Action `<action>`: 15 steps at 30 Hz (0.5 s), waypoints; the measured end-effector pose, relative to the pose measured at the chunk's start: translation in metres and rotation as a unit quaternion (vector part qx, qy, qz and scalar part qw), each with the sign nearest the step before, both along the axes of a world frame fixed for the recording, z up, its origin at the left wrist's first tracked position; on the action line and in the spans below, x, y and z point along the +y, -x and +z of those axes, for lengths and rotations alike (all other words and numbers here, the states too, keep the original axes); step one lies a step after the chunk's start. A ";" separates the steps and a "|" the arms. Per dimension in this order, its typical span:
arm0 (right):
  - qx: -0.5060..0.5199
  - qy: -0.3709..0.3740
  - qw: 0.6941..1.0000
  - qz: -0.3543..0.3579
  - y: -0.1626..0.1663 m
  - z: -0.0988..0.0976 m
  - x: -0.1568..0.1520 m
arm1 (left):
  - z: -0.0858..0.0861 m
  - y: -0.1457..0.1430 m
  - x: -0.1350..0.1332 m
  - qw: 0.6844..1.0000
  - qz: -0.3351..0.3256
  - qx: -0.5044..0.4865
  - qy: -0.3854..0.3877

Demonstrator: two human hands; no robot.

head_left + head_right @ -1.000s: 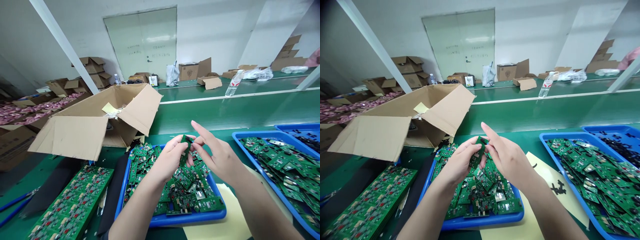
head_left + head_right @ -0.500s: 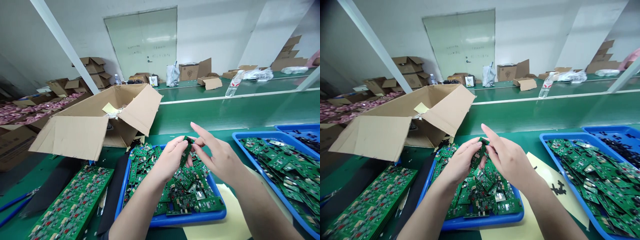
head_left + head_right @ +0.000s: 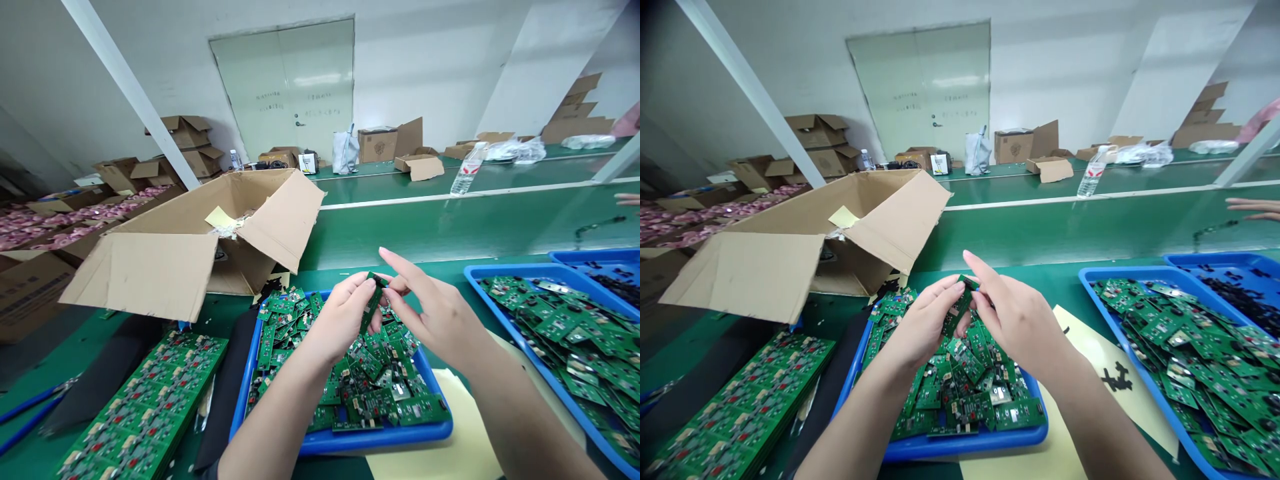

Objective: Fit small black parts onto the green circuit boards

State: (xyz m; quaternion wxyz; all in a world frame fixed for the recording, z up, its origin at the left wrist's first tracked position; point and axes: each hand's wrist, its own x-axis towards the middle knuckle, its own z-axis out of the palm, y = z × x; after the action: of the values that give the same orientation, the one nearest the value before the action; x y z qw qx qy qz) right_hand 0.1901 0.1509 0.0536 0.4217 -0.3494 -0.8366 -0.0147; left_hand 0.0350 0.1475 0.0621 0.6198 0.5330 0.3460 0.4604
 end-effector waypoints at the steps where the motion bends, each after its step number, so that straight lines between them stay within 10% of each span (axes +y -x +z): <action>1: 0.005 0.004 1.000 -0.003 0.000 0.000 0.000 | 0.000 0.000 0.000 1.000 0.002 -0.002 0.001; 15: 0.052 -0.009 0.998 -0.046 -0.003 0.000 0.003 | -0.001 -0.001 0.000 0.998 0.009 0.057 -0.027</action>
State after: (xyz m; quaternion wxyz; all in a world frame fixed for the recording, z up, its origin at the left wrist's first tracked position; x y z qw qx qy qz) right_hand 0.1929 0.1538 0.0538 0.4661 -0.3845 -0.7965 -0.0233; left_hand 0.0359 0.1477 0.0609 0.5803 0.5721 0.3727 0.4438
